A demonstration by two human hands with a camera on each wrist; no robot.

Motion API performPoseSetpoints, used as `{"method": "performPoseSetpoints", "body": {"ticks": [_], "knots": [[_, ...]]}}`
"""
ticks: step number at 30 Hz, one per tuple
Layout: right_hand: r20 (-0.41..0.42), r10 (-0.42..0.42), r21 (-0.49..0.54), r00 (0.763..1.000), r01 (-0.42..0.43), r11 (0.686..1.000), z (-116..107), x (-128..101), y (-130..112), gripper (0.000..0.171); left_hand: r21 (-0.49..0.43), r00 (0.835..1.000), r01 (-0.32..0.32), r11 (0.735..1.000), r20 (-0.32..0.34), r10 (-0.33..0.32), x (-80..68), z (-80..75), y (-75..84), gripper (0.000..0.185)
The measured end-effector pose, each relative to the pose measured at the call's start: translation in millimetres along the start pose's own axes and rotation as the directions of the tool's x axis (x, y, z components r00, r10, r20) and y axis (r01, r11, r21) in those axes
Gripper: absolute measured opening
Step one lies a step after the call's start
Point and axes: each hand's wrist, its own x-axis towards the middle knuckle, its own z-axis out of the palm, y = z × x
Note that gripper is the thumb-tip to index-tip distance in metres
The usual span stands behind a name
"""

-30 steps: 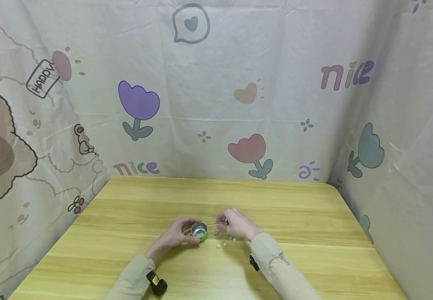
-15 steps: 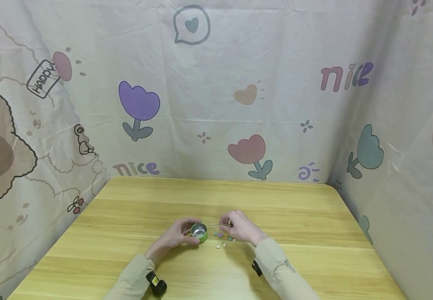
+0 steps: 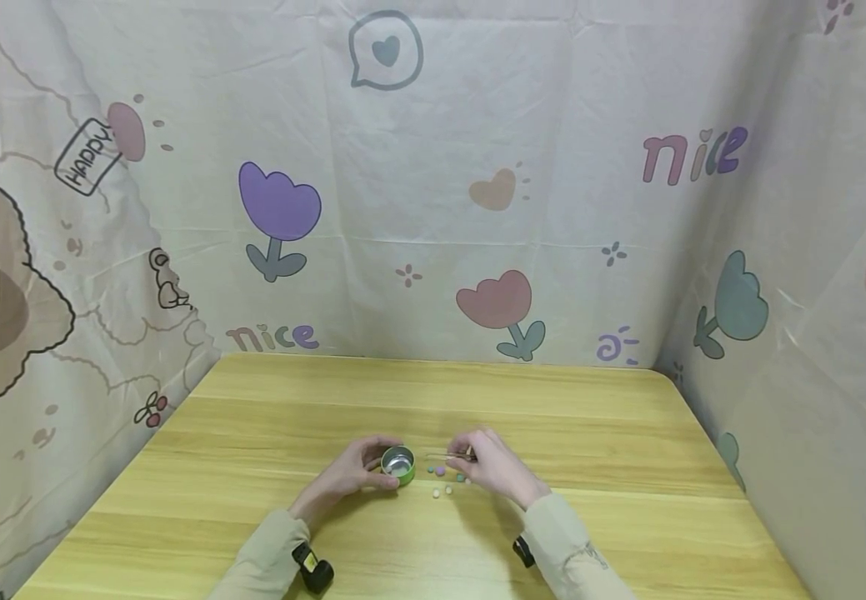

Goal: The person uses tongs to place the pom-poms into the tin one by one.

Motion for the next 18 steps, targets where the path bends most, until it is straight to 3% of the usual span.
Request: {"method": "performPoseSetpoints", "body": {"ticks": [18], "knots": [[-0.088,0.036,-0.038,0.995,-0.039,0.998,-6.2,-24.7,9.3,0.007,-0.01,1.0,-0.005,1.0,-0.008,0.005,0.4,1.0,-0.2,0.062]]}}
